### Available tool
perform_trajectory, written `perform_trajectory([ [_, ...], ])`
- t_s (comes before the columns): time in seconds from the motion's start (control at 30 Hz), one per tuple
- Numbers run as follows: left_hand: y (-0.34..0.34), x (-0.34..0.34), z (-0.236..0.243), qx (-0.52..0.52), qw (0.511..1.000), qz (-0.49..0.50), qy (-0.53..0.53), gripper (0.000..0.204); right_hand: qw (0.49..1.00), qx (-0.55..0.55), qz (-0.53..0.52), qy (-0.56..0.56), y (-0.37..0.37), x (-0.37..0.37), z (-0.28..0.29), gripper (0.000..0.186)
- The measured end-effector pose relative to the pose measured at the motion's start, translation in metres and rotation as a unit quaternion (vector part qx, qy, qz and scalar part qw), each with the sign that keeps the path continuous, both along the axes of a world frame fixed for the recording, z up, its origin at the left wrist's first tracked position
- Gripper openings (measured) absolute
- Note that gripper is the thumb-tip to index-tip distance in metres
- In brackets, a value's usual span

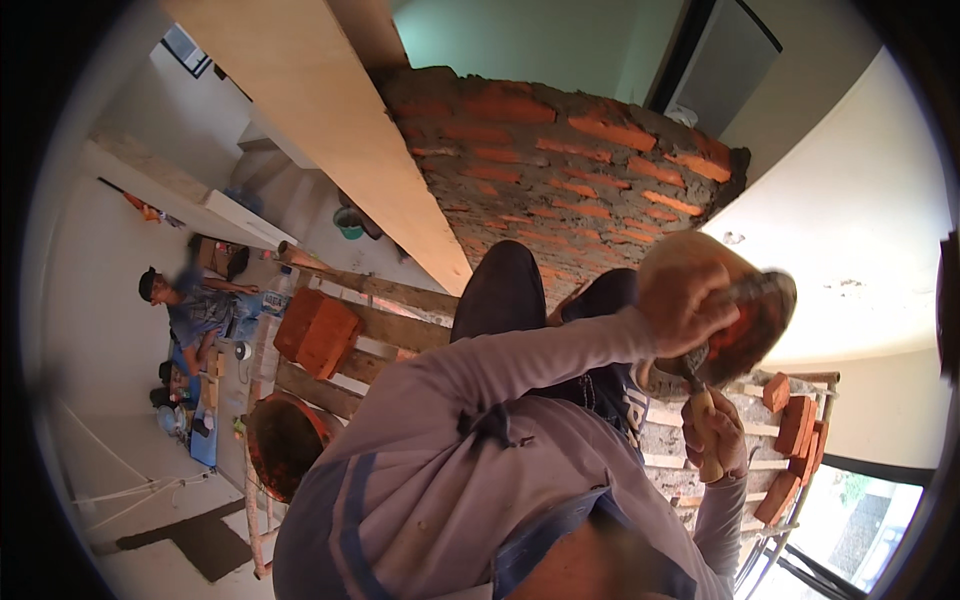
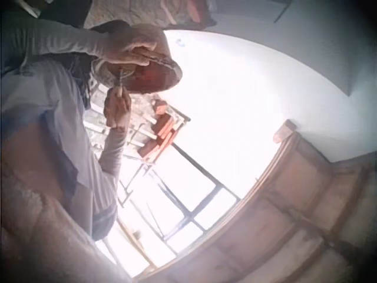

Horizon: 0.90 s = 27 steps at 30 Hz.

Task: The person applies mortar to a brick wall using a trowel and places bricks on top of the mortar, repeating this process to build the wall upward.

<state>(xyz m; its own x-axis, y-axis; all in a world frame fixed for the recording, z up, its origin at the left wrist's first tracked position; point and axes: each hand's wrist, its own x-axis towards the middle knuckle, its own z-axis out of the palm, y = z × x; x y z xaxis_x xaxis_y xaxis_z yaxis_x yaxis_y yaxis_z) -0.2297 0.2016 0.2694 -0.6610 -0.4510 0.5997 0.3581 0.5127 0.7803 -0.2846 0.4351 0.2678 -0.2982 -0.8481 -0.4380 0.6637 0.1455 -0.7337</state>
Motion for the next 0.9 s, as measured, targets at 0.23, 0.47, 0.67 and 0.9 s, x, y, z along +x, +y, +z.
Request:
perform_trajectory([
  [0.23, -0.113, 0.099, 0.001, 0.171, 0.953, 0.251, 0.018, 0.030, 0.977, -0.129, 0.116, -0.127, -0.115, 0.009, 0.014, 0.052],
  [0.47, -0.159, 0.283, -0.032, 0.306, 0.817, 0.463, 0.156, 0.032, 0.977, -0.165, 0.092, 0.098, -0.274, 0.051, 0.076, 0.040],
  [0.67, -0.143, 0.368, -0.024, 0.461, 0.731, 0.419, 0.278, 0.034, 0.606, -0.293, -0.081, 0.735, -0.470, 0.085, 0.013, 0.033],
  [0.9, -0.125, 0.426, -0.045, 0.416, 0.685, 0.550, 0.237, 0.031, 0.517, -0.228, 0.081, 0.821, -0.477, 0.074, -0.040, 0.035],
])
